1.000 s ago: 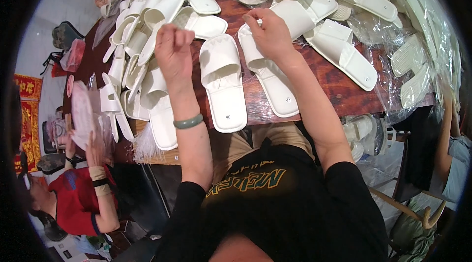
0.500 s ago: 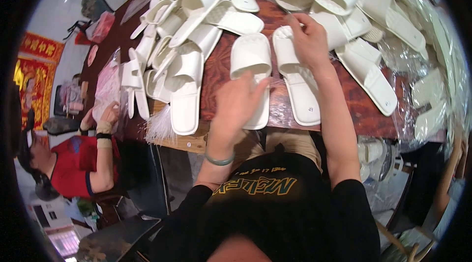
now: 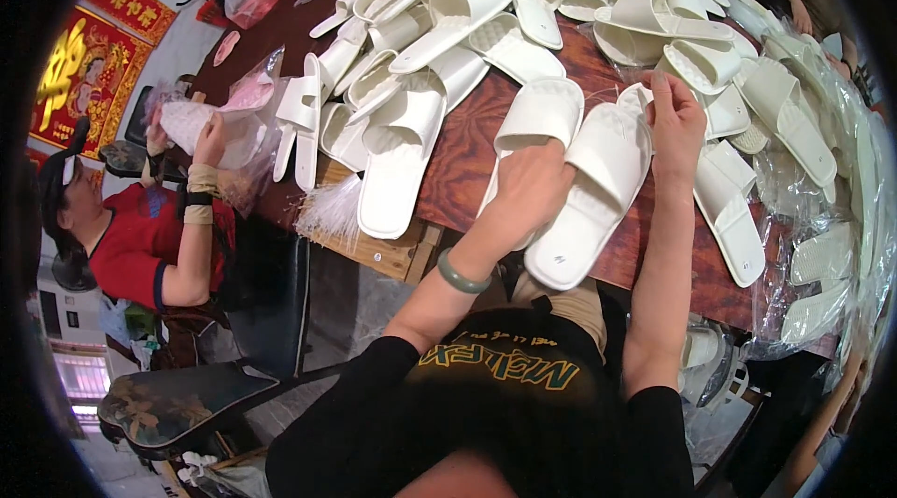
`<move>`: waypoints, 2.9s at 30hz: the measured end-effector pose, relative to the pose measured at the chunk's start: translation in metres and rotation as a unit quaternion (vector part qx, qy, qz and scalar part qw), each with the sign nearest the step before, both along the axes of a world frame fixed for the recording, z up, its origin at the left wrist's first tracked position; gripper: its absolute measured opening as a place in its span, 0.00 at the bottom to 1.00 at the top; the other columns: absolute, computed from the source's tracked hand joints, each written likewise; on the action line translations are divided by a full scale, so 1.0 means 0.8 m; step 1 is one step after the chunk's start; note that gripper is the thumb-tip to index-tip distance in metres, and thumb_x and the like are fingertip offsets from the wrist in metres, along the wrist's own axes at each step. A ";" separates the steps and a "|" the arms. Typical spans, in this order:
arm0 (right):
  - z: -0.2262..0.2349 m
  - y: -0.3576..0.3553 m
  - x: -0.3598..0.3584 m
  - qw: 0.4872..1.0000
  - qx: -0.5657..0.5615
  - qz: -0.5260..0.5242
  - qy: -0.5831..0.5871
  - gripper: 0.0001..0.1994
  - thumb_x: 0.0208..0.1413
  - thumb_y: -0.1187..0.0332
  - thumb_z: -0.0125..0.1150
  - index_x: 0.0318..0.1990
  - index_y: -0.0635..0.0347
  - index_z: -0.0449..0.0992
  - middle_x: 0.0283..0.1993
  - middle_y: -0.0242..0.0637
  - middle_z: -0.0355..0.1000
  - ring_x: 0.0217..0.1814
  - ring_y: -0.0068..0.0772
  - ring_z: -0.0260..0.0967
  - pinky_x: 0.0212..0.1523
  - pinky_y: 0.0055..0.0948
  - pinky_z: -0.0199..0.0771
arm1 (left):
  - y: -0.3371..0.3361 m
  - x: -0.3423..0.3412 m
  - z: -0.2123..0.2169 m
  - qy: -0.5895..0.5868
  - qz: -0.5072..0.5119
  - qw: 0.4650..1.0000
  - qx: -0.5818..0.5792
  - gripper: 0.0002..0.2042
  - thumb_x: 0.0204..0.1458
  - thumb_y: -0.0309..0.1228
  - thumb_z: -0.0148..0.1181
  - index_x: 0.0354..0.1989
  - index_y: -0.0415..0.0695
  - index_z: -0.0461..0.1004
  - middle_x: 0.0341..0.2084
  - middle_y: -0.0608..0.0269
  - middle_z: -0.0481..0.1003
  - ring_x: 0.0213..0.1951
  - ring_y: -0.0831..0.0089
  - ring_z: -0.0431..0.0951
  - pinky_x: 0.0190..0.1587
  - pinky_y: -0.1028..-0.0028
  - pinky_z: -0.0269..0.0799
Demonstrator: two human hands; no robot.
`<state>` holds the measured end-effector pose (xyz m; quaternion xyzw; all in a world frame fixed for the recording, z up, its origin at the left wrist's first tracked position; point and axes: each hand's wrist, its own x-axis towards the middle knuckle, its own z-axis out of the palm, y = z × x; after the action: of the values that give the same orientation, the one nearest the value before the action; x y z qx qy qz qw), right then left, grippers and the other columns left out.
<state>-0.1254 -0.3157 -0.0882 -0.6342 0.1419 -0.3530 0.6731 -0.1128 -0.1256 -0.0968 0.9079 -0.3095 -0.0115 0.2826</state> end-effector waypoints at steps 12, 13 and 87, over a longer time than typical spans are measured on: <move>-0.003 -0.001 -0.009 0.998 0.048 0.031 -0.004 0.11 0.58 0.64 0.55 0.38 0.63 0.77 0.30 0.25 0.70 0.20 0.09 0.52 0.19 0.13 0.47 | 0.175 0.027 0.129 -0.025 0.125 0.980 -0.150 0.09 0.44 0.21 0.44 0.32 0.33 0.70 0.23 0.42 0.72 0.28 0.49 0.73 0.35 0.59 0.68; 0.000 0.013 -0.007 0.999 0.036 0.032 0.025 0.11 0.57 0.63 0.55 0.38 0.62 0.77 0.29 0.25 0.70 0.20 0.10 0.54 0.19 0.12 0.50 | 0.186 0.055 0.143 -0.069 0.144 0.975 -0.157 0.10 0.47 0.21 0.42 0.34 0.32 0.71 0.24 0.43 0.71 0.29 0.52 0.72 0.36 0.62 0.67; 0.244 -0.027 -0.024 0.982 -0.140 0.130 -0.006 0.08 0.52 0.68 0.62 0.36 0.61 0.76 0.29 0.31 0.74 0.29 0.19 0.70 0.33 0.19 0.70 | 0.069 0.023 0.047 0.402 -0.065 0.818 -0.406 0.23 0.59 0.39 0.48 0.58 0.36 0.58 0.12 0.78 0.51 0.13 0.88 0.49 0.15 0.84 0.44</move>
<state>-0.1449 -0.3371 0.1074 -0.7333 0.0035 -0.2821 0.6186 -0.0944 -0.0706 -0.0589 0.6035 -0.2032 -0.2668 0.7234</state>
